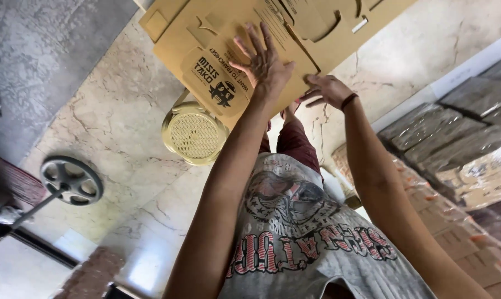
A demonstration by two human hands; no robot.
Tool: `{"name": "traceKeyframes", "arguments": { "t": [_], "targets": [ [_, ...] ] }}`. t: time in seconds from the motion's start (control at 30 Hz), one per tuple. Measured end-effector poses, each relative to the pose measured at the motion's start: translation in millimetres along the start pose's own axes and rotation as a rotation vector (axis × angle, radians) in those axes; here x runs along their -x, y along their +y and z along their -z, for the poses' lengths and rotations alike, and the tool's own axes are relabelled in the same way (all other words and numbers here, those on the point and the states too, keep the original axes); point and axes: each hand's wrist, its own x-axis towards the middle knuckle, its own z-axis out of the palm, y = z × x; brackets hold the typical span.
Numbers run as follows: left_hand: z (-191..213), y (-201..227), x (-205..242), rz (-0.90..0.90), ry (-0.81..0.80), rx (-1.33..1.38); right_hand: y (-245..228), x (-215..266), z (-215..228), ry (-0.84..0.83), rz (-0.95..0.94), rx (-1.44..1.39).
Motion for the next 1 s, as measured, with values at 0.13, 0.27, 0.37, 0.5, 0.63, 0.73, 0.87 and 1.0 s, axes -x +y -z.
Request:
{"name": "traceKeyframes", "arguments": {
  "t": [0.13,0.27,0.37,0.5,0.63,0.73,0.87,1.0],
  "targets": [
    [-18.1,23.7,-0.2,-0.011,-0.049,0.080,10.4,4.2,-20.0,0.224,0.229,0.059],
    [-31.7,32.8,-17.2,0.074,-0.026,0.106,-6.2,19.3,-36.4,0.279,0.698,0.290],
    [-24.3,30.0,-5.2,0.013,-0.020,0.278,0.1,13.6,-29.9,0.327,0.658,0.252],
    [11.1,25.3,-3.1,0.069,-0.238,0.227,35.4,-15.2,-11.4,0.477,0.273,0.218],
    [13.6,-12.6,-5.4,-0.193,-0.183,0.080,28.8,-19.1,-40.2,0.192,0.083,-0.047],
    [-2.7,-27.3,-1.9,-0.332,-0.135,-0.108,33.6,-16.7,-54.9,0.183,0.106,-0.023],
    [-6.1,-8.7,18.4,-0.306,-0.211,-0.071,46.2,-6.1,-42.5,0.352,0.169,-0.013],
    [-47.6,-4.7,5.8,-0.315,-0.039,-0.240,55.3,-21.0,-45.9,0.269,0.199,-0.282]
  ]
}}
